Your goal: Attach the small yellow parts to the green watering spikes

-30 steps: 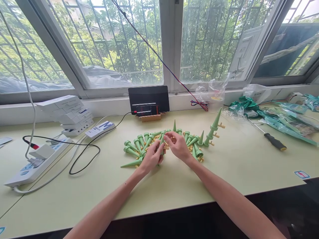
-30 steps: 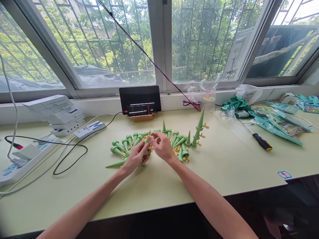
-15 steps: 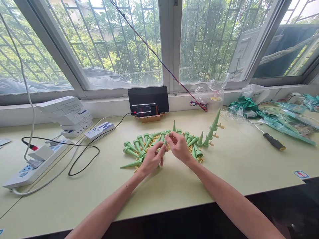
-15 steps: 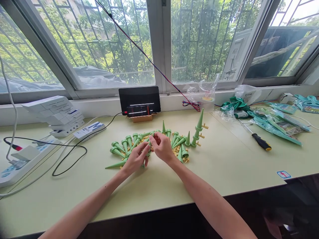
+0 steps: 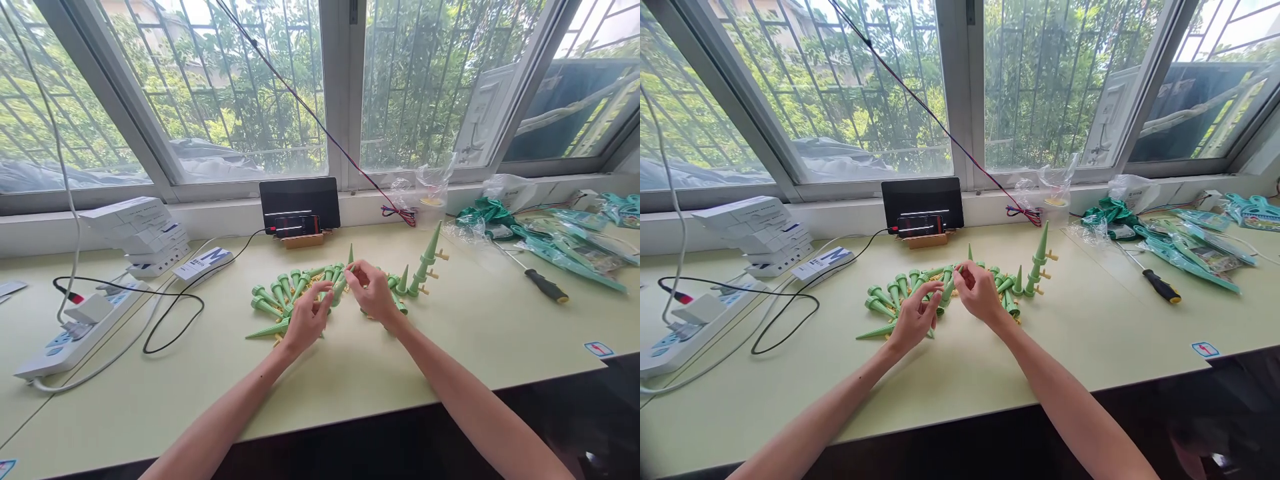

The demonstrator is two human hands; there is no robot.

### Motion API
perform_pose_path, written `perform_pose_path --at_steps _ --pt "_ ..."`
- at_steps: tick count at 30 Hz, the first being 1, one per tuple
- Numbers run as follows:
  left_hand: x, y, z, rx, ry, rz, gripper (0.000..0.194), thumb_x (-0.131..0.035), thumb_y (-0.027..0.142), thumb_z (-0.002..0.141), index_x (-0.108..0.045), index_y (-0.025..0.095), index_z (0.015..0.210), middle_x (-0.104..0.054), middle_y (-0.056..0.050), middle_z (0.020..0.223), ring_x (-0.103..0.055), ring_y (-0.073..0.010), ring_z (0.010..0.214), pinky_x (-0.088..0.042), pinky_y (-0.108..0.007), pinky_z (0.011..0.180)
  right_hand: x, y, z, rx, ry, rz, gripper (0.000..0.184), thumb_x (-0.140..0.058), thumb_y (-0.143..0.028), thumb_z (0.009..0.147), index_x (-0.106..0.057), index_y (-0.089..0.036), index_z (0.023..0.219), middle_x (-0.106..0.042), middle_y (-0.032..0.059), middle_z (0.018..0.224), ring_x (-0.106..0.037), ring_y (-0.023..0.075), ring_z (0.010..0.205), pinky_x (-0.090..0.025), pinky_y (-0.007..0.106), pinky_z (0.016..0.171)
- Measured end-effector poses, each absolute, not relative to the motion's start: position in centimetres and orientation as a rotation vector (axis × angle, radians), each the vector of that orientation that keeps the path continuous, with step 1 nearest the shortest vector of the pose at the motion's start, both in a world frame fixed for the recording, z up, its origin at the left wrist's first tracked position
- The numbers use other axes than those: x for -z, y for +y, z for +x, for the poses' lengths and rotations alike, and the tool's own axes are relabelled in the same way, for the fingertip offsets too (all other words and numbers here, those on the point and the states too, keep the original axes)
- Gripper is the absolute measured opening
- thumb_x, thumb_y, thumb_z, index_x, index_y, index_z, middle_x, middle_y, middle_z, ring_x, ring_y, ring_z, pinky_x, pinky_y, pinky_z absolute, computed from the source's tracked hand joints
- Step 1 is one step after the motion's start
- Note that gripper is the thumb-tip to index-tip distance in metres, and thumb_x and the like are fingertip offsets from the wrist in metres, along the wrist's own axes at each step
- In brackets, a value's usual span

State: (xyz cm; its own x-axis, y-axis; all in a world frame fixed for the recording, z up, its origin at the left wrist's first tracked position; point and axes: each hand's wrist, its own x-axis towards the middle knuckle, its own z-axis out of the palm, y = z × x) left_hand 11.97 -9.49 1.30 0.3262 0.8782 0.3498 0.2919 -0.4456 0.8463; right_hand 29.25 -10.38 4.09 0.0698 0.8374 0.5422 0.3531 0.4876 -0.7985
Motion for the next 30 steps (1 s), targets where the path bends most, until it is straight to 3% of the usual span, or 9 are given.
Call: perform_pose_path --at_steps 8,14,30 --pt "-1.2 -9.7 12.2 -1.108 1.060 1.958 0.029 -0.047 0.046 0.095 -0.057 0.020 0.103 -0.065 -0.003 0.090 -0.045 -0.0058 0.040 -0.036 -0.021 0.042 -9.3 -12.0 34.2 -0.098 -1.719 -1.259 0.022 -0.046 -0.032 0.095 -0.060 -0.018 0.085 -0.061 0.0028 0.070 -0.053 0.0147 0.060 -0.042 0.026 0.060" --pt "-1.2 -9.7 12.2 -1.086 1.057 2.018 0.027 -0.046 0.043 0.096 -0.057 0.019 0.100 -0.053 0.003 0.066 -0.044 -0.0078 0.041 -0.036 -0.021 0.044 -12.7 -11.7 37.6 0.183 -1.753 -1.409 0.016 -0.049 -0.024 0.092 -0.061 -0.018 0.082 -0.063 0.0038 0.070 -0.056 0.0162 0.062 -0.042 0.027 0.064" --pt "-1.0 -9.7 12.3 -1.099 1.012 2.053 0.029 -0.045 0.044 0.096 -0.058 0.019 0.098 -0.046 0.004 0.064 -0.037 -0.0071 0.043 -0.030 -0.020 0.044 -11.2 -11.2 40.8 0.310 -1.747 -1.610 0.013 -0.050 -0.018 0.087 -0.063 -0.017 0.085 -0.066 0.0064 0.071 -0.059 0.0197 0.066 -0.041 0.028 0.064"
